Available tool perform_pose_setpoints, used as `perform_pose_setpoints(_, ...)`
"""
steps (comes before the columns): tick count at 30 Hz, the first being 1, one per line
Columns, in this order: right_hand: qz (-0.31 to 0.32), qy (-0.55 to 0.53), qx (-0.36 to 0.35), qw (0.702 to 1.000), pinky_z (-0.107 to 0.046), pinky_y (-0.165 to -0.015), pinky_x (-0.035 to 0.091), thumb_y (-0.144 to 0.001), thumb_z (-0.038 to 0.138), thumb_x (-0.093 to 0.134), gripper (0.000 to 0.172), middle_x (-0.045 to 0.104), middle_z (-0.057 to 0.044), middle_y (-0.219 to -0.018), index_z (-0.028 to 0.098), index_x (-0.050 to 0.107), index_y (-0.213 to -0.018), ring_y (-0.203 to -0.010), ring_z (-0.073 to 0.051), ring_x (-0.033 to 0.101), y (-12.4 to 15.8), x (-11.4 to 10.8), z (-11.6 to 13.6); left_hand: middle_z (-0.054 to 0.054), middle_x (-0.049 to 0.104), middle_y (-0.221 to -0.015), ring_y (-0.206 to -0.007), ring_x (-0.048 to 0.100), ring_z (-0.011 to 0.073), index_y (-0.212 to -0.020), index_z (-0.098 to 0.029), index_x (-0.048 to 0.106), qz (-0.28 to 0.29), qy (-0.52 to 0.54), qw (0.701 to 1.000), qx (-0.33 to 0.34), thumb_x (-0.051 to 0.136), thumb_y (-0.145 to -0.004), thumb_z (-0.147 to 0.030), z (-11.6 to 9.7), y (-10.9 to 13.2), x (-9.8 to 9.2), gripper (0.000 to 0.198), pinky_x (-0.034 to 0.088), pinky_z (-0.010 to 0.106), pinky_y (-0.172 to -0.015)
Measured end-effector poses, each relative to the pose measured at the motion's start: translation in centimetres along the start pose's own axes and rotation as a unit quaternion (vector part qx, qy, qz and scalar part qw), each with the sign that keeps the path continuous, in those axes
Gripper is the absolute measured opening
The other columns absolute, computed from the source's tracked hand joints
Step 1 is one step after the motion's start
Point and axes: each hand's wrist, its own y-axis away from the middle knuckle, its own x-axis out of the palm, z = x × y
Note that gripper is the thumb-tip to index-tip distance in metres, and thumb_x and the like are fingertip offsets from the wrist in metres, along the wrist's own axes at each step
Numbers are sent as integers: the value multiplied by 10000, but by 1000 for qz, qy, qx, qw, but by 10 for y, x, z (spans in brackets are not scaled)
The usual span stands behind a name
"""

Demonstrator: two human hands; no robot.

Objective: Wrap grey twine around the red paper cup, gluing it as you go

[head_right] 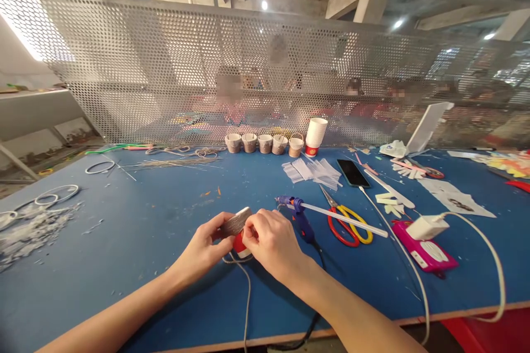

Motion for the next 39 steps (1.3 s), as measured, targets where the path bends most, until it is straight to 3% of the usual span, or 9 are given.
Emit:
perform_pose_setpoints(10,9,-7,25,1000,-256,-568,371,-768,70,489,187,524,28,-571,210,457,-648,-527,-128,485,2,-1,2,-56,457,-617,-600,406,103,-699,-165,513,-27,2,1000,3,498,-700,-190,-1,-2,1,30,360,207,-556)
perform_pose_setpoints(26,75,-94,150,981,-228,-546,380,-725,89,572,168,533,43,-567,205,492,-632,-517,-117,491,2,-6,1,-45,444,-616,-594,393,109,-676,-172,497,-27,-51,998,38,496,-711,-214,-3,-1,-2,55,335,222,-553)
perform_pose_setpoints(32,83,-100,148,980,-223,-525,380,-728,90,581,165,542,43,-575,209,509,-640,-511,-113,490,0,-8,1,-41,464,-616,-585,390,108,-655,-177,501,-31,-77,995,62,532,-727,-230,-3,0,-2,95,324,217,-541)
perform_pose_setpoints(39,83,-98,139,982,-228,-520,401,-756,108,609,170,593,33,-600,208,527,-646,-516,-116,525,0,-10,1,-50,448,-594,-581,394,109,-645,-181,487,-24,-49,997,46,522,-694,-207,-6,0,-4,65,333,216,-548)
